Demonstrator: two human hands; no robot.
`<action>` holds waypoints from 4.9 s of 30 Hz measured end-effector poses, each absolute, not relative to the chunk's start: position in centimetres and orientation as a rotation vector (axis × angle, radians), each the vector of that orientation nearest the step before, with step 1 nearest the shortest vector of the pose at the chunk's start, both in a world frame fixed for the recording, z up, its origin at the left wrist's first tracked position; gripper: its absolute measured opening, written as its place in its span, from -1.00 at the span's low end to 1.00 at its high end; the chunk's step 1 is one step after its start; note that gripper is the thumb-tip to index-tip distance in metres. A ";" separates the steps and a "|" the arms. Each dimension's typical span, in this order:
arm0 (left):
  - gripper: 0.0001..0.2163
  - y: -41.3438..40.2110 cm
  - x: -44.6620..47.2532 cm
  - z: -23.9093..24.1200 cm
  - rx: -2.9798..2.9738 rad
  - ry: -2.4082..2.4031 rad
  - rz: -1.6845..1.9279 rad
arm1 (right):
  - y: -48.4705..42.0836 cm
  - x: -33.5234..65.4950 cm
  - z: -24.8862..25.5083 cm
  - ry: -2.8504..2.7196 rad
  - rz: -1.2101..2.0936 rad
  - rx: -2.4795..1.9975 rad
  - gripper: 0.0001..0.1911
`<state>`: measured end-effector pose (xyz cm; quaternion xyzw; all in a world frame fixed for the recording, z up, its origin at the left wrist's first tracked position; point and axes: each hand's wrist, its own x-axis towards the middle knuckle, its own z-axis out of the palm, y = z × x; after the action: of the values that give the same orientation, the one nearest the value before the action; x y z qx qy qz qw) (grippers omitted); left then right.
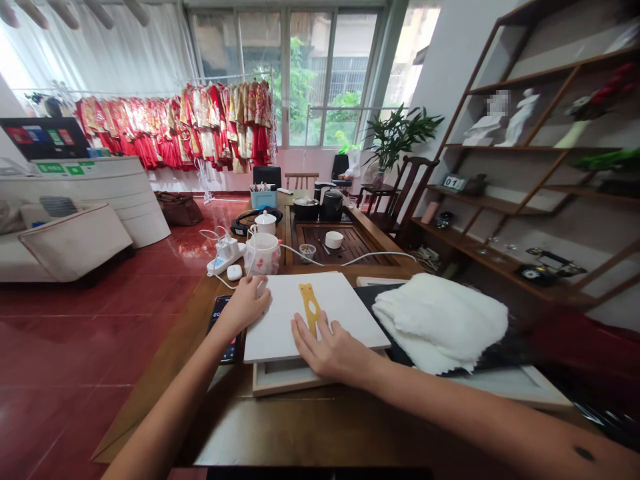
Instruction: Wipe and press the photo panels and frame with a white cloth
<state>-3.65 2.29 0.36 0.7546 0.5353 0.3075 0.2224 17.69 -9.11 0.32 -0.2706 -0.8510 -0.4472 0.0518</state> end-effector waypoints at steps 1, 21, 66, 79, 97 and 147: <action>-0.65 2.0 -3.5 0.6 2.125 1.502 0.833 | -9.1 17.7 0.2 -2.592 -1.369 -0.823 -0.61; -0.60 1.1 -1.2 -0.5 2.501 1.459 0.406 | -8.6 17.3 -0.5 -2.687 -1.251 -0.937 -0.60; -0.61 0.4 -0.8 0.1 2.480 1.495 0.344 | -8.9 16.6 3.9 -3.029 -0.688 -1.195 -0.53; -0.60 -0.2 -0.7 0.6 2.447 1.484 0.334 | -9.7 16.7 6.1 -3.088 -0.528 -1.170 -0.53; -0.60 -1.3 -0.6 0.0 2.474 1.487 0.385 | -10.4 17.7 4.7 -3.082 -0.589 -1.117 -0.42; -0.66 -3.2 0.2 -1.5 2.613 1.550 0.534 | -12.4 38.5 1.6 -2.281 -0.527 -2.051 -0.08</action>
<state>0.20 -3.21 -1.52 0.8468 0.5022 0.1729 0.0284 38.54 -12.38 1.57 -0.6589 -0.7328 -0.1694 0.0145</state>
